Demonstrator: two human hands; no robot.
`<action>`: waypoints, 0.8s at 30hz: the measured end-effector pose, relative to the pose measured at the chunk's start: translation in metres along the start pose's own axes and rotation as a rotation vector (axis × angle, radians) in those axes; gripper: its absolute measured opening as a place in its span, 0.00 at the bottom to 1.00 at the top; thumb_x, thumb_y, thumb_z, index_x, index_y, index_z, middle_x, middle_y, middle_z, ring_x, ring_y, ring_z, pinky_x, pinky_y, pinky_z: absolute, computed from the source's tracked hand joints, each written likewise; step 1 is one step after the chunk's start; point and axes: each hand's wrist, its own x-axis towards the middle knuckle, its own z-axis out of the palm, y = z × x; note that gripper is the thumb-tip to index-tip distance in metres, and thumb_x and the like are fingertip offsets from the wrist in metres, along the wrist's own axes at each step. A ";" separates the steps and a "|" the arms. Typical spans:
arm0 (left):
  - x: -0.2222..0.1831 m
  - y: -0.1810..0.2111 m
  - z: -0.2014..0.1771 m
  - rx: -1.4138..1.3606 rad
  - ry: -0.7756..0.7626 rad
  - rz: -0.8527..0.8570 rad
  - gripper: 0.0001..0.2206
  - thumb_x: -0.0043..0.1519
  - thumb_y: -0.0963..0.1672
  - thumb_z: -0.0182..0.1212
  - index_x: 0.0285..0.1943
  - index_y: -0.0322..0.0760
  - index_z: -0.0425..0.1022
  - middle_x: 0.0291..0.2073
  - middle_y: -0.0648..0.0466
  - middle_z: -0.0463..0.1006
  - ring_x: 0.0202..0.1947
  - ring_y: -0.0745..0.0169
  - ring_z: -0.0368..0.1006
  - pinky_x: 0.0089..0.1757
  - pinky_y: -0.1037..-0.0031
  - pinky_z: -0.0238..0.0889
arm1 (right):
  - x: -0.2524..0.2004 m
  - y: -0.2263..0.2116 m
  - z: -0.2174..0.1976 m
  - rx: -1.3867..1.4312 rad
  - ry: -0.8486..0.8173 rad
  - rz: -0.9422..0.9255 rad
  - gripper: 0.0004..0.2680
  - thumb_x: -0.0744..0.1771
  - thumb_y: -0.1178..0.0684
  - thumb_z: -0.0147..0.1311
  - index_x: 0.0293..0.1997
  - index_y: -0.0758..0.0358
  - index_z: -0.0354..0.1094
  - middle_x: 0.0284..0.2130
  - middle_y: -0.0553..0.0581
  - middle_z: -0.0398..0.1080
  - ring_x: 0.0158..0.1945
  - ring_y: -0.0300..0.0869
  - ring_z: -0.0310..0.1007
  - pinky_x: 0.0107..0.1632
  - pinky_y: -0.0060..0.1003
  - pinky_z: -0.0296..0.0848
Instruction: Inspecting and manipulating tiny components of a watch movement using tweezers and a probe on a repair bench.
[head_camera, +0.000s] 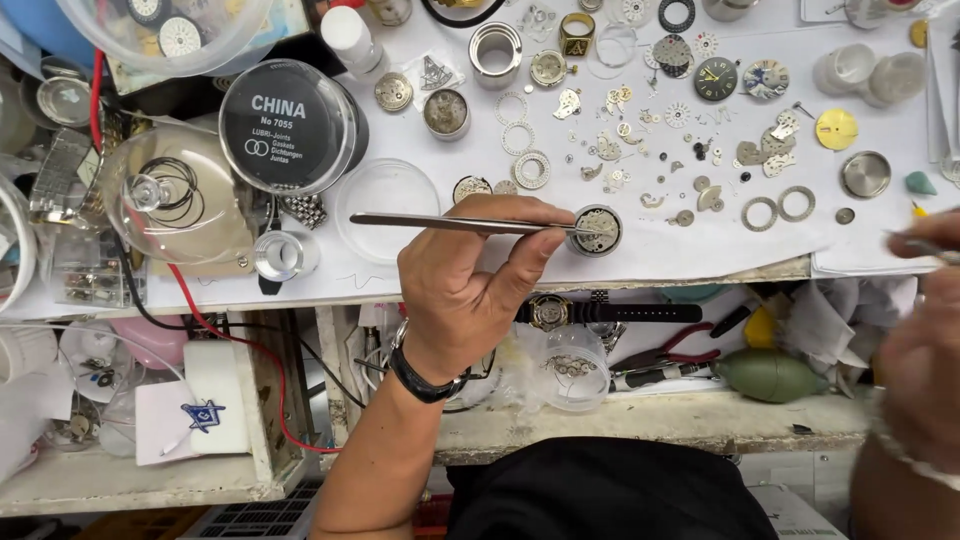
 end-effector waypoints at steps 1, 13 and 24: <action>0.000 0.000 0.001 -0.014 0.000 -0.001 0.08 0.69 0.44 0.58 0.45 0.31 0.77 0.42 0.50 0.83 0.32 0.58 0.79 0.37 0.71 0.72 | 0.012 -0.021 0.011 0.308 0.143 -0.044 0.06 0.79 0.65 0.33 0.55 0.80 0.57 0.54 0.79 0.65 0.53 0.61 0.67 0.58 0.48 0.64; 0.002 -0.001 0.003 -0.038 -0.009 0.015 0.06 0.68 0.42 0.60 0.46 0.31 0.77 0.41 0.48 0.83 0.41 0.54 0.84 0.45 0.67 0.80 | 0.065 -0.130 0.037 0.626 0.451 -0.225 0.16 0.70 0.77 0.49 0.57 0.73 0.42 0.41 0.88 0.61 0.34 0.67 0.68 0.44 0.62 0.82; 0.000 -0.003 0.005 -0.045 -0.003 0.003 0.05 0.68 0.41 0.62 0.48 0.33 0.75 0.42 0.49 0.83 0.41 0.54 0.83 0.44 0.68 0.79 | 0.087 -0.127 0.043 0.769 0.340 -0.412 0.34 0.66 0.78 0.46 0.78 0.46 0.44 0.34 0.88 0.63 0.32 0.66 0.71 0.47 0.62 0.79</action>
